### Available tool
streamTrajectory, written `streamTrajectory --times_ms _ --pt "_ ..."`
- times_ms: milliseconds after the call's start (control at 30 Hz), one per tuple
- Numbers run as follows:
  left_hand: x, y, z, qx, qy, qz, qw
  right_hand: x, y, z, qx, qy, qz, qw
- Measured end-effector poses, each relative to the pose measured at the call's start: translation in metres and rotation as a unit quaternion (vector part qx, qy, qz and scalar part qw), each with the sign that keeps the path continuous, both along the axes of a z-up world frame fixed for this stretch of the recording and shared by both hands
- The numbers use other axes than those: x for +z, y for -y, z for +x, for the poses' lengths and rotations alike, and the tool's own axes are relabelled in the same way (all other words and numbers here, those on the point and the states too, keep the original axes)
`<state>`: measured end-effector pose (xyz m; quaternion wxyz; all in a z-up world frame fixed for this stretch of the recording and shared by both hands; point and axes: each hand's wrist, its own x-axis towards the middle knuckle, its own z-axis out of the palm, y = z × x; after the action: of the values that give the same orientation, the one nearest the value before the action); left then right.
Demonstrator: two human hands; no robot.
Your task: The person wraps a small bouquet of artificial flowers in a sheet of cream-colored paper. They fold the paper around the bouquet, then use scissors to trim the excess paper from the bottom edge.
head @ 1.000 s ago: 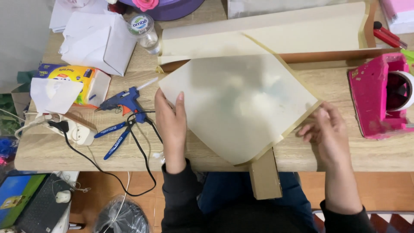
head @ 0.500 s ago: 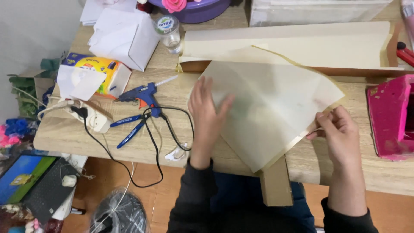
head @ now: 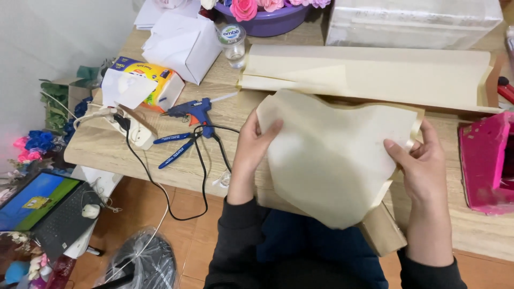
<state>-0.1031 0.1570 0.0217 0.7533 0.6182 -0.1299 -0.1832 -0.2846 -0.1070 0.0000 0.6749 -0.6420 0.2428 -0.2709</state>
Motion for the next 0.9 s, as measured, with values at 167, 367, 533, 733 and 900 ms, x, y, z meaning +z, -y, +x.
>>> streamTrajectory --times_ms 167,367,533,733,900 --pt "0.035 -0.042 -0.027 -0.028 -0.015 -0.034 0.999 0.04 -0.01 -0.015 -0.009 0.037 -0.095 0.995" --pt "0.036 -0.06 -0.06 0.076 0.06 -0.01 0.995 0.06 -0.032 -0.042 -0.035 0.097 -0.206 0.973" --pt "0.007 -0.063 -0.07 0.165 0.037 -0.034 0.985 0.045 -0.05 -0.052 -0.018 0.012 -0.128 0.992" --pt "0.001 -0.078 -0.062 0.22 0.018 -0.063 0.973 0.035 -0.081 -0.052 0.012 -0.015 -0.124 0.992" --pt "-0.005 -0.078 -0.057 0.222 0.007 -0.09 0.971 0.023 -0.084 -0.05 -0.033 0.043 -0.171 0.984"
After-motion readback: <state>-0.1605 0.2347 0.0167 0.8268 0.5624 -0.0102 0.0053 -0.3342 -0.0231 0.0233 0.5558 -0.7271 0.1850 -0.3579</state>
